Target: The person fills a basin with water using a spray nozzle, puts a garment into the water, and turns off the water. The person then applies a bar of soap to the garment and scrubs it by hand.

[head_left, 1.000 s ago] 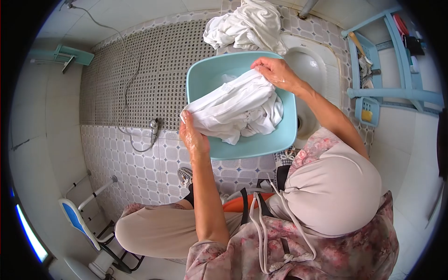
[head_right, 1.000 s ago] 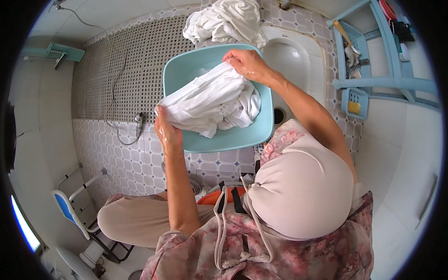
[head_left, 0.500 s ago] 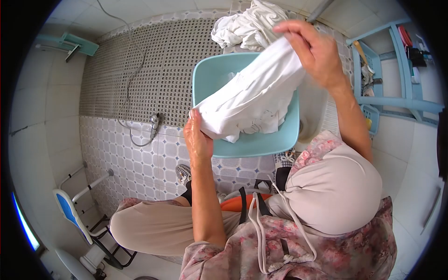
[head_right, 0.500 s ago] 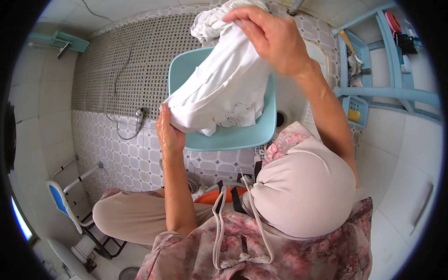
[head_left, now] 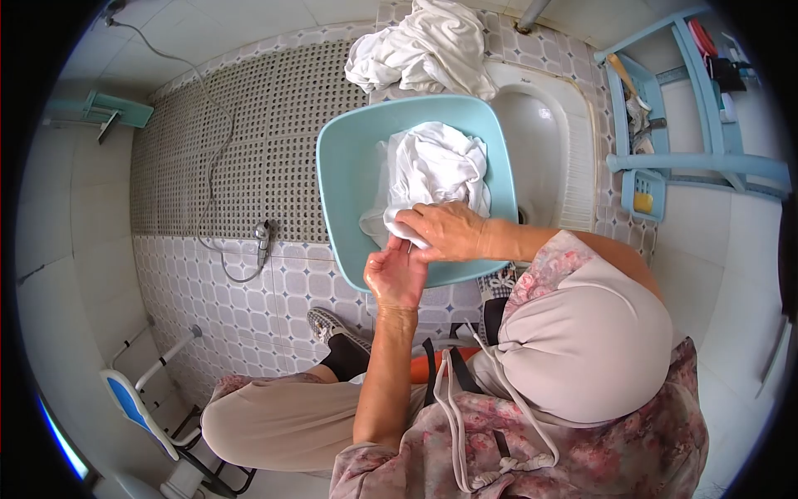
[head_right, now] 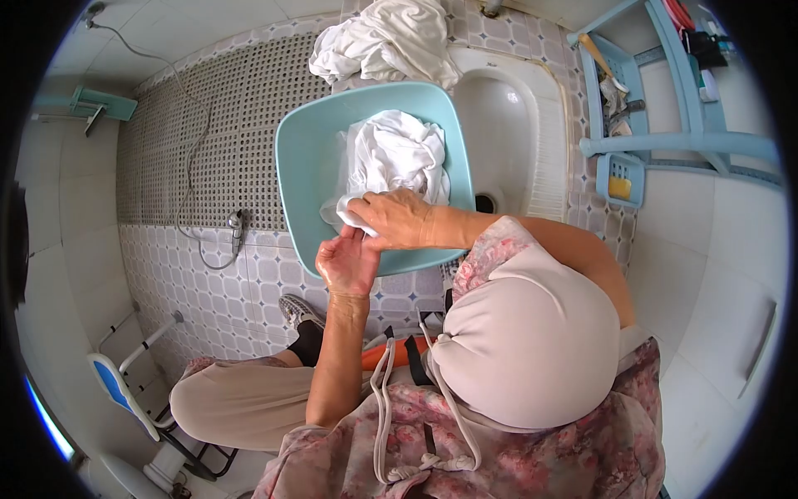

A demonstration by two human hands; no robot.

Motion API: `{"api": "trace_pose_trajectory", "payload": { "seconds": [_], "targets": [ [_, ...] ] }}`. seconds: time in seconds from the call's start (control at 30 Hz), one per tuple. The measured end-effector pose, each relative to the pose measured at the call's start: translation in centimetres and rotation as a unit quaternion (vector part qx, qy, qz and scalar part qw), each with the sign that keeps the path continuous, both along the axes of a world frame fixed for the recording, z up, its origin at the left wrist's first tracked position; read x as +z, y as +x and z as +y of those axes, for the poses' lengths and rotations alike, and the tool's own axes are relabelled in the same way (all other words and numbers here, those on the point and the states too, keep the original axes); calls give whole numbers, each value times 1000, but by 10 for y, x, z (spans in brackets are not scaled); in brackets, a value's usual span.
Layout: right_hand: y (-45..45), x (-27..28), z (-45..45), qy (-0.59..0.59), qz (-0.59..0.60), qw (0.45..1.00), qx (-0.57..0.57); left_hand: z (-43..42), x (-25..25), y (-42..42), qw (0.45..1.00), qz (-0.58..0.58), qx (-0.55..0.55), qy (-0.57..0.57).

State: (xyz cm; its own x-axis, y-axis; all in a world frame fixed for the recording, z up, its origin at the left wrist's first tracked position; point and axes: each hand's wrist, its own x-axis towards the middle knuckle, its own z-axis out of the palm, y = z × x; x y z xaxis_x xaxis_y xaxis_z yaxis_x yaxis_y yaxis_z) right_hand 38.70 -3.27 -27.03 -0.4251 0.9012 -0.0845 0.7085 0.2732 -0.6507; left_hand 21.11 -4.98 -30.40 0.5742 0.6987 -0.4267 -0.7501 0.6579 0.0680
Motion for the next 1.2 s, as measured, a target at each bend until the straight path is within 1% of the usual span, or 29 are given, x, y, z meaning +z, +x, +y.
{"api": "trace_pose_trajectory", "payload": {
  "seconds": [0.03,0.07,0.17,0.2,0.27,0.3,0.4,0.43,0.47,0.57,0.6,0.63,0.67,0.7,0.73,0.77,0.8,0.83,0.9,0.97,1.03,1.1,1.17,1.2],
  "targets": [
    [-3,0,-1,13,-10,1000,-13,0,-3,-2,1000,13,0,-4],
    [-4,0,-1,3,7,1000,-22,1,-7,-2,1000,25,-1,-7],
    [-8,5,-3,58,88,994,-27,10,-14,2,971,229,-64,22],
    [-11,6,-3,64,115,991,-27,16,-33,-2,975,211,-74,2],
    [-16,11,-3,80,145,986,-4,36,-49,-7,965,241,-105,13],
    [-18,13,-3,88,159,983,6,43,-44,-3,959,255,-122,19],
    [-27,9,-7,93,161,982,27,57,-33,12,971,195,-106,87],
    [-28,6,-8,93,158,983,28,60,-37,15,973,182,-96,106],
    [-26,3,-8,124,164,978,47,62,-46,17,973,173,-85,124],
    [-9,9,-8,100,188,975,61,58,-74,18,970,167,-45,168],
    [-1,9,-9,90,186,978,39,54,-77,20,968,166,-37,183],
    [9,10,-11,81,180,980,12,44,-57,31,973,187,14,135],
    [24,13,-18,70,168,983,-22,40,-58,31,975,163,6,148],
    [42,19,-29,26,196,976,-91,38,-62,31,978,135,-4,157],
    [59,26,-41,-14,223,961,-163,38,-45,37,777,431,-82,452],
    [77,32,-53,-48,250,938,-233,41,-19,43,403,622,-118,661],
    [97,33,-70,-43,265,917,-295,43,-8,46,313,638,-125,693],
    [117,27,-88,-13,274,894,-355,44,-2,48,217,651,-125,717],
    [159,14,-129,-64,329,795,-506,44,-1,52,211,663,-152,702],
    [209,-5,-172,-21,337,712,-616,44,5,56,224,666,-150,696],
    [258,-18,-209,29,273,668,-691,44,13,60,241,669,-143,689],
    [306,-33,-238,73,214,636,-738,43,18,64,249,672,-140,683],
    [362,-53,-263,42,125,623,-771,42,23,67,256,675,-136,678],
    [388,-68,-273,17,120,597,-793,43,27,69,256,678,-135,676]
  ]
}}
